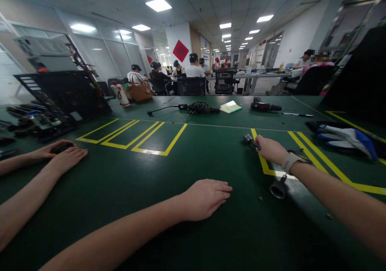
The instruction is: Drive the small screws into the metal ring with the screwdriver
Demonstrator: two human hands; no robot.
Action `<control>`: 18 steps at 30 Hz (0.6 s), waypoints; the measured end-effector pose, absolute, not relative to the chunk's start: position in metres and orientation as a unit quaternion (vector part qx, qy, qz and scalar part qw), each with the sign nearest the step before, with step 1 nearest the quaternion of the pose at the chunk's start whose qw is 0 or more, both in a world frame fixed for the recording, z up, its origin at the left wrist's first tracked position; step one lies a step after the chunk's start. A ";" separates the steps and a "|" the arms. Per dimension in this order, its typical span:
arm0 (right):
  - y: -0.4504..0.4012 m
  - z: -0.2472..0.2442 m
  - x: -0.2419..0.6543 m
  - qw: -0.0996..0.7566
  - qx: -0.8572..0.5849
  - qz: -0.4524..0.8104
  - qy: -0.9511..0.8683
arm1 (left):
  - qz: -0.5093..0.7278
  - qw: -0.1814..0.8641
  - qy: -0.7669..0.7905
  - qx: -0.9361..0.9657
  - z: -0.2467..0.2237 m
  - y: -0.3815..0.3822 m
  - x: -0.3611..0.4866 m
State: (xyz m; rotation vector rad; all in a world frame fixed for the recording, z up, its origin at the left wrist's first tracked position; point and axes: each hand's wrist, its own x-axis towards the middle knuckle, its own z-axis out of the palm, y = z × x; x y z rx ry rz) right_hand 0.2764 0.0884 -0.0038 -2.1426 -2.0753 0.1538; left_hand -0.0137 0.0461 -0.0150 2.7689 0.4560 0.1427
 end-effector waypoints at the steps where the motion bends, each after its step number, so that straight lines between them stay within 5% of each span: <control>1: 0.094 -0.004 0.276 0.074 -0.714 0.051 -0.695 | 0.047 0.160 0.166 0.972 -0.015 0.044 -0.019; 18: 0.025 -0.006 0.209 0.112 -0.431 0.178 -0.878 | 0.162 0.337 0.363 0.853 -0.015 0.033 -0.041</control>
